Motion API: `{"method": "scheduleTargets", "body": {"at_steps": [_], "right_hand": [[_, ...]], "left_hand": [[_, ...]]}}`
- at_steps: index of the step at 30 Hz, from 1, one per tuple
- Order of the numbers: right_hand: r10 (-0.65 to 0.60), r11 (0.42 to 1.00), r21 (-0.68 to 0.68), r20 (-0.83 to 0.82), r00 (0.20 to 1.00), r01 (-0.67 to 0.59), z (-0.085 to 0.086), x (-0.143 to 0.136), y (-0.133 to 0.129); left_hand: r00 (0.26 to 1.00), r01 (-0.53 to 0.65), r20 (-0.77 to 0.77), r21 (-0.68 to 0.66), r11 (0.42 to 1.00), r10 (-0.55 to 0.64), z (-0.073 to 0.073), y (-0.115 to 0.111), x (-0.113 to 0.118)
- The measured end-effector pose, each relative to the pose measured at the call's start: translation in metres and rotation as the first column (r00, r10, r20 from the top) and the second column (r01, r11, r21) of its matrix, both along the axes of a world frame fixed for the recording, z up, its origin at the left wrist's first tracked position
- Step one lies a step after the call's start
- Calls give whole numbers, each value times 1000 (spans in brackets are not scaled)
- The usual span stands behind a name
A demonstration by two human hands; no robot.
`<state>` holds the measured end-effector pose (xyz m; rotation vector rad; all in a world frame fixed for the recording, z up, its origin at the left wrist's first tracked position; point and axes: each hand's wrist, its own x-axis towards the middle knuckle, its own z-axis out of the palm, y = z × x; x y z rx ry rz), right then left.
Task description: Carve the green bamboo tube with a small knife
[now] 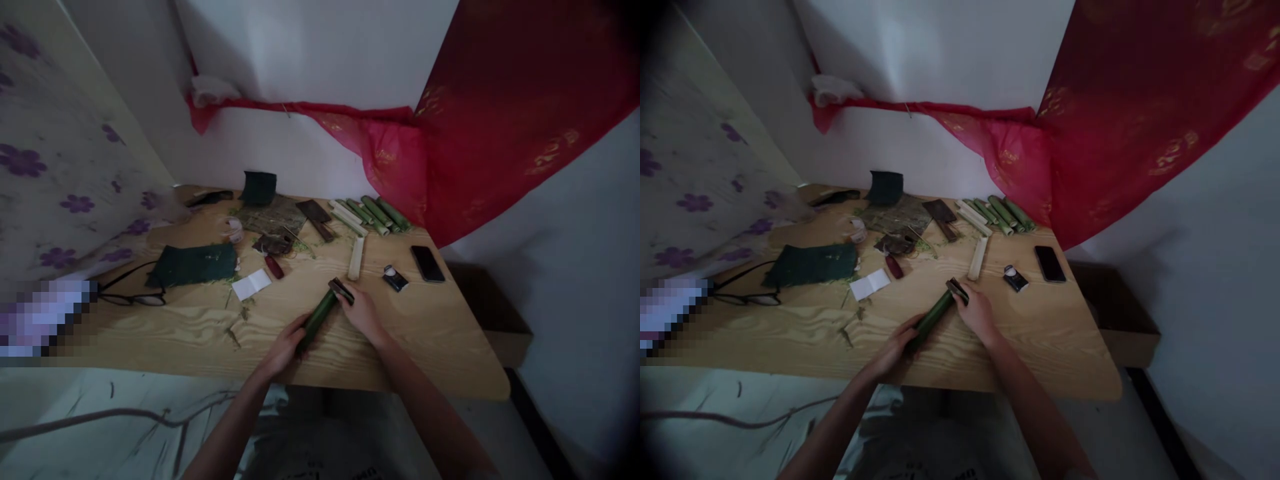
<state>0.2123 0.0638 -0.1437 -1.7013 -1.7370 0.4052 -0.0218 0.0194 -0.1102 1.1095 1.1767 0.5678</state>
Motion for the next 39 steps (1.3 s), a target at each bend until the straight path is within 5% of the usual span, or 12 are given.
{"method": "scheduleTargets", "body": {"at_steps": [4, 10, 23, 27, 32, 39], "right_hand": [[-4, 1000, -5, -55, 998, 4, 9, -5, -8], [76, 983, 172, -86, 993, -60, 25, -13, -25], [106, 954, 294, -149, 983, -58, 52, -6, -38], [78, 965, 262, -209, 975, -21, 59, -23, -46], [266, 949, 201, -89, 960, -244, 50, -50, -56], [135, 976, 168, 10, 991, -135, 24, -33, -28]], "left_hand": [[998, 55, -20, 163, 985, -52, 3, 0, -3], [934, -41, -300, 445, 894, 192, 2, -1, 3], [895, 18, -368, 597, 802, 253, 31, 3, -11], [866, 44, -425, 593, 804, 265, 24, 2, 0], [880, 95, -442, 520, 849, 172, 4, -2, 13], [893, 91, -418, 536, 839, 170, -21, -1, 14]]}}
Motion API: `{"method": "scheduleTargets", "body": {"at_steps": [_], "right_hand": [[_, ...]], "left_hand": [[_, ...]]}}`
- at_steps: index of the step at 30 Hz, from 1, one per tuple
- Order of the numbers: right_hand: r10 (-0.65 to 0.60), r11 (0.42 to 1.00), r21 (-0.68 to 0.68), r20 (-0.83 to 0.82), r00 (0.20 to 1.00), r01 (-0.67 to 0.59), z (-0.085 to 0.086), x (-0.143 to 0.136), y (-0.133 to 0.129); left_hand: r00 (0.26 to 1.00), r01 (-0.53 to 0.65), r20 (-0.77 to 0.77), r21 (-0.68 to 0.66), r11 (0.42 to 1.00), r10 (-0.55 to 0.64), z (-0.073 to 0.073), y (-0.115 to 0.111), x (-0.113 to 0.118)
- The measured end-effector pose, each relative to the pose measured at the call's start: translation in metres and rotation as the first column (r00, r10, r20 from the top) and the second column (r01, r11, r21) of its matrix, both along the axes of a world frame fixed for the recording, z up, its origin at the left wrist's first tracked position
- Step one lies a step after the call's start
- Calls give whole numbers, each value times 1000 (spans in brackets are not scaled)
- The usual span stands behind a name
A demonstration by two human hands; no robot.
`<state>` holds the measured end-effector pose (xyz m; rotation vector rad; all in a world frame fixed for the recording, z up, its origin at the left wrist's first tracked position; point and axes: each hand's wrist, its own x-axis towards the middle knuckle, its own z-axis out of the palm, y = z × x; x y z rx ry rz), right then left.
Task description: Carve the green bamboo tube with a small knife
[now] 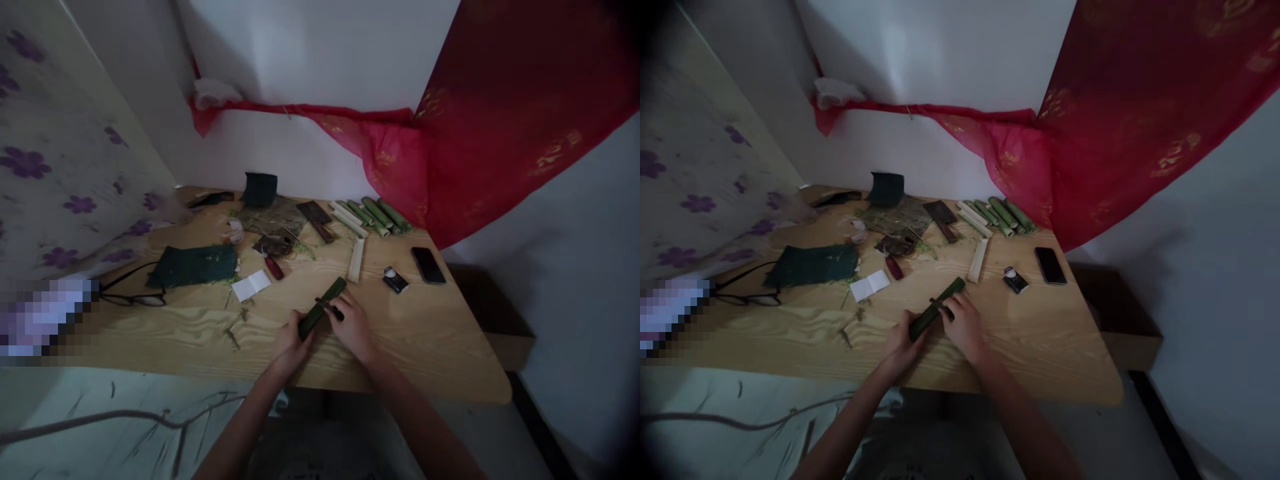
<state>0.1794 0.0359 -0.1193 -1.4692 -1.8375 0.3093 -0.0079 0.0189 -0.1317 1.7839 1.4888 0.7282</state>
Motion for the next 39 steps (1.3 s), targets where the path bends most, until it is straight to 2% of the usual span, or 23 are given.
{"method": "scheduleTargets", "body": {"at_steps": [5, 10, 13, 18, 24, 28, 32, 35, 39], "right_hand": [[-159, 987, -8, 43, 986, 160, 0, 29, 37], [-198, 980, -11, 89, 976, 199, -1, 33, 52], [-191, 982, 5, 95, 977, 191, -1, 25, 45], [-68, 997, -23, 54, 996, 69, 2, 8, 19], [5, 1000, -28, 35, 999, -4, -1, -12, -11], [29, 999, 25, 38, 999, -30, -8, -18, -16], [-39, 998, 55, 95, 995, 34, -9, -11, 4], [-124, 992, 54, 154, 980, 117, -5, 1, 31], [-158, 987, 49, 238, 958, 151, -4, 16, 64]], "left_hand": [[997, 33, -68, 11, 999, -32, 1, -1, 0], [997, 17, -81, 34, 999, -14, -1, -2, 1], [996, 6, -94, 38, 999, -2, -5, -3, 0], [998, -6, -62, 73, 997, 11, -11, -4, -3], [1000, 8, -20, 111, 994, -6, -14, -1, -2], [1000, -6, -18, 108, 994, 8, -14, 1, -2], [1000, -11, -27, 105, 994, 14, -12, 3, -2], [1000, -10, -25, 94, 995, 13, -9, 2, -1], [999, -32, -2, 67, 997, 33, -5, 1, 1]]}}
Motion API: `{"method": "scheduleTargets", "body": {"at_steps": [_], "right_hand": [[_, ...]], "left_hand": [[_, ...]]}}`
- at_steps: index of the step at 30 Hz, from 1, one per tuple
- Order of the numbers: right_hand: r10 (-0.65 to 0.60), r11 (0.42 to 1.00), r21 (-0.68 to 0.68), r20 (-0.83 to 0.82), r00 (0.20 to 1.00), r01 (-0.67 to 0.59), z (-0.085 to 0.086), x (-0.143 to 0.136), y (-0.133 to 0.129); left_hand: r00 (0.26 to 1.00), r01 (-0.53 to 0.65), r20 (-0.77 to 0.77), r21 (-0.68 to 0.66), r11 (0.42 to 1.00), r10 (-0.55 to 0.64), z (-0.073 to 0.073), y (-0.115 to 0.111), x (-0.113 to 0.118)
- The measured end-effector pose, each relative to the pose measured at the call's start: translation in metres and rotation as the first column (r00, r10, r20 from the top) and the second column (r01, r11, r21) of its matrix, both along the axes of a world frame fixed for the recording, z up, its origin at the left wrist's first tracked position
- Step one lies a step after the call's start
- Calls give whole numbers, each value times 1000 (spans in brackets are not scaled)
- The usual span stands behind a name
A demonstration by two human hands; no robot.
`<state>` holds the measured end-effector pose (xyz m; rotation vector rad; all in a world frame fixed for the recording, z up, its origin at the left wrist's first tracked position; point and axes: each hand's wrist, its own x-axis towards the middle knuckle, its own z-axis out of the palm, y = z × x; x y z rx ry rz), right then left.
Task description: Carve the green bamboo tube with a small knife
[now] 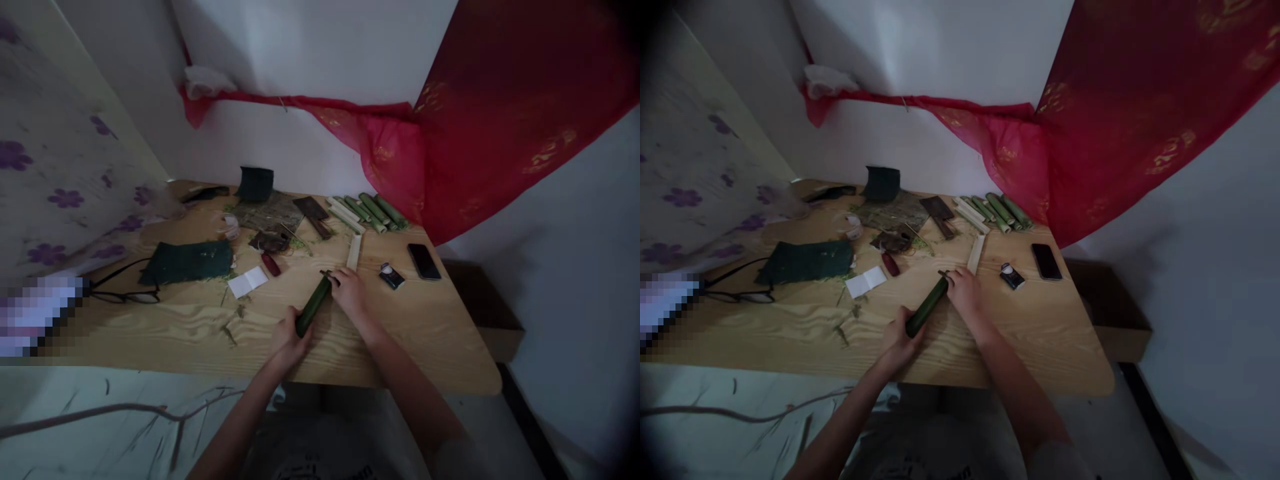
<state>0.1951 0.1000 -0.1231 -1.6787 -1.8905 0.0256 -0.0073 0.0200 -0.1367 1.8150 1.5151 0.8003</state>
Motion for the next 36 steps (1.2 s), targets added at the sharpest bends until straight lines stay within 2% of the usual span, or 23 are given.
{"method": "scheduleTargets", "body": {"at_steps": [3, 6, 11, 14, 17, 19, 23, 27, 29, 31, 36], "right_hand": [[-13, 1000, -4, 15, 1000, 13, -2, 4, 11], [21, 1000, -12, 27, 999, -21, -4, 2, 7], [95, 995, -40, 101, 990, -92, -5, -10, -23], [131, 991, -19, 88, 987, -130, -8, -18, -46], [168, 986, 0, 76, 983, -168, -11, -25, -63], [166, 986, -2, 100, 981, -167, -10, -27, -66], [96, 994, -70, 159, 983, -85, -2, -22, -42], [54, 994, -107, 165, 985, -36, 7, -13, 0], [54, 994, -104, 157, 986, -38, 8, -12, 8], [70, 993, -103, 154, 986, -54, 5, -15, 0], [185, 983, -51, 169, 968, -179, -11, -25, -53]], "left_hand": [[998, -56, 24, -18, 998, 56, 2, 0, 2], [993, -100, 60, -39, 994, 103, 4, 0, 3], [987, -140, 76, -15, 990, 141, 4, 0, 2], [988, -134, 72, -19, 991, 135, 3, 0, 1], [993, -106, 38, -43, 993, 107, 3, 0, 1], [998, -60, 2, -64, 996, 60, 3, 0, 0], [998, -4, -58, -113, 994, -2, 4, 1, 1], [997, -20, -81, -137, 990, 9, 7, 1, 2], [997, -32, -70, -146, 989, 22, 8, 1, 3], [998, -48, -51, -135, 990, 41, 7, 1, 2], [999, -22, -41, -86, 996, 19, 3, -1, -1]]}}
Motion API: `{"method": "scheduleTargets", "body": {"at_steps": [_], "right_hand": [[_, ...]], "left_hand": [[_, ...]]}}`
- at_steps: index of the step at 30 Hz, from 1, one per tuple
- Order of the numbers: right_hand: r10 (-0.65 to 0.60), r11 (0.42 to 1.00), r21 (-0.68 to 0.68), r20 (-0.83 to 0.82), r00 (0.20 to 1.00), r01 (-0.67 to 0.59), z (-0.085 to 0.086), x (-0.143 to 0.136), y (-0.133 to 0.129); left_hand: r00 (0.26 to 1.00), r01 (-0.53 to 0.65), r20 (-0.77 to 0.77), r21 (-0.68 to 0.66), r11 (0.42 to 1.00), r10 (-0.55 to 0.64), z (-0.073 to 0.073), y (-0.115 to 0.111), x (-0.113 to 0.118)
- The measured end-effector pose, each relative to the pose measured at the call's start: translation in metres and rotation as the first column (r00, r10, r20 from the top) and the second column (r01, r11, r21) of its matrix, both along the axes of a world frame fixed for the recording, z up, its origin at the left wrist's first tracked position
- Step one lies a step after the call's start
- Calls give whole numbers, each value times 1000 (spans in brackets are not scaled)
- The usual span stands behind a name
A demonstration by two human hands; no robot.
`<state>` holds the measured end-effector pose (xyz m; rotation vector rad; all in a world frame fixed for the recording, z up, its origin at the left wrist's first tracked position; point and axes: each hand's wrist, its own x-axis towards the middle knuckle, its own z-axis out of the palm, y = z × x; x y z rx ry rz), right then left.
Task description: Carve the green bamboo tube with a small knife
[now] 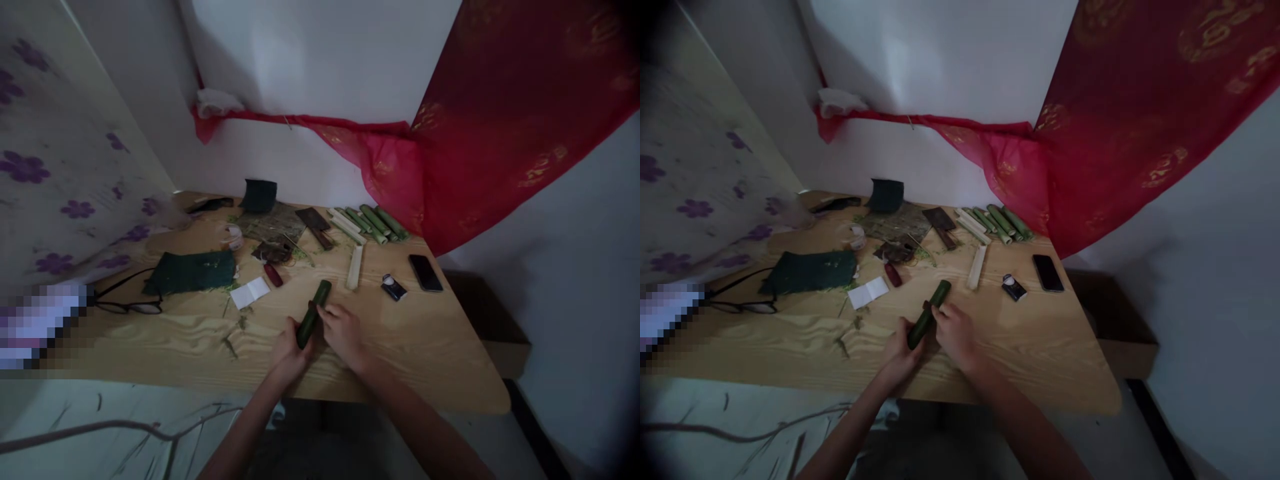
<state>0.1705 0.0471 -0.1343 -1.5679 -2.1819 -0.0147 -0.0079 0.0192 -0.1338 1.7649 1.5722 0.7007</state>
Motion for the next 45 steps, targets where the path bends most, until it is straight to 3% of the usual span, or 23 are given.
{"method": "scheduleTargets", "body": {"at_steps": [3, 7, 9, 11, 16, 18, 22, 25, 28, 31, 36, 39, 41, 45], "right_hand": [[24, 999, 25, 15, 1000, -25, 1, 3, 1], [-90, 996, -17, 6, 996, 90, 16, 9, 41], [-96, 995, -32, -1, 995, 96, 20, 7, 48], [-51, 998, -27, -10, 999, 50, 18, 0, 35], [149, 987, 56, -2, 989, -149, 3, -16, -27], [138, 989, 50, 20, 990, -139, 2, -16, -33], [14, 1000, 16, 31, 999, -14, 11, -3, 3], [-66, 998, -10, 19, 998, 67, 15, 10, 43], [-98, 995, -24, 4, 995, 98, 15, 18, 63], [-82, 996, -30, -3, 997, 82, 13, 16, 51], [74, 997, 30, -116, 990, -71, 6, -8, -12], [103, 993, 75, -166, 981, -91, 2, -17, -31], [80, 995, 68, -171, 982, -69, 2, -14, -25], [-61, 998, 26, -138, 989, 65, 10, 2, 20]], "left_hand": [[999, 42, -23, 10, 999, -42, 1, 0, 0], [999, -34, -17, -31, 999, 33, 4, 1, 2], [998, -66, -5, -45, 997, 66, 4, 2, 2], [998, -63, 19, -43, 997, 64, 4, 3, 1], [1000, -21, 5, -19, 1000, 21, 1, 2, -1], [999, 22, -25, -11, 1000, -22, 0, 2, -2], [995, 86, -44, -28, 996, -87, 1, 2, -2], [997, 59, -38, -49, 997, -61, 3, 2, -1], [1000, 24, -17, -43, 999, -25, 3, 1, 0], [1000, -1, -1, -12, 1000, 1, 3, 0, -1], [999, -1, 51, -33, 999, 2, 4, -1, -3], [996, 19, 86, -33, 999, -16, 4, 1, -4], [991, 13, 133, -51, 999, -6, 4, 3, -4], [986, -22, 161, -99, 995, 38, 5, 6, -3]]}}
